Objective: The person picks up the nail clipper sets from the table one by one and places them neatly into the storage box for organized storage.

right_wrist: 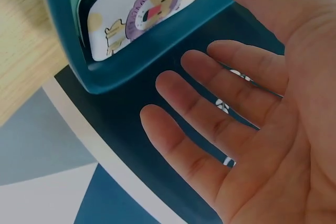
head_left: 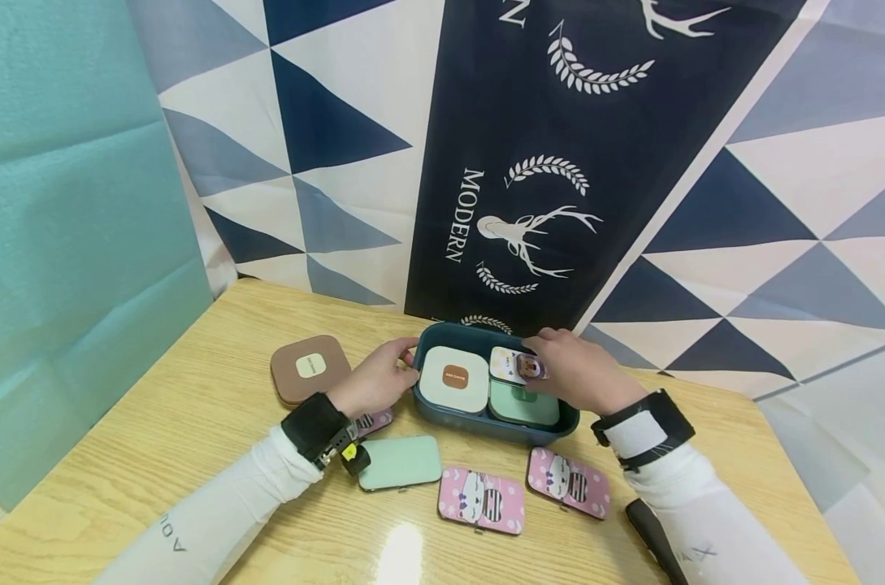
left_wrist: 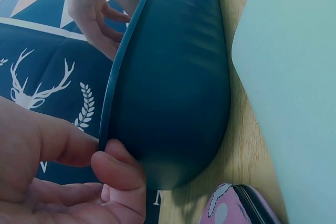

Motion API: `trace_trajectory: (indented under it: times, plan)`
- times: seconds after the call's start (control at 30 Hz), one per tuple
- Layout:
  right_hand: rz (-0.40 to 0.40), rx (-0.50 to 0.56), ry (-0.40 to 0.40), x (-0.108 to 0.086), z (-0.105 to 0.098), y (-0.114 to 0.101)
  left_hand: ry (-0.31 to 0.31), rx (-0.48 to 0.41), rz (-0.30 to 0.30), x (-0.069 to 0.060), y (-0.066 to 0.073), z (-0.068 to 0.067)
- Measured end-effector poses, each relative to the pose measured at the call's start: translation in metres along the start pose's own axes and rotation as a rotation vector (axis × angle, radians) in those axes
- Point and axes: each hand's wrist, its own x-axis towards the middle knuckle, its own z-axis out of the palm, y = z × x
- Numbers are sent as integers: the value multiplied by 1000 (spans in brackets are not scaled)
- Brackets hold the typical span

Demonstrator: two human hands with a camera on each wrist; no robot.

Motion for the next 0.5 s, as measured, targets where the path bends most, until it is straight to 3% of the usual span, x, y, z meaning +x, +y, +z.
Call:
trace_trajectory:
  times: [0.5]
  plan:
    - [-12, 9, 100, -35, -12, -2, 2, 8, -8, 0, -1, 0]
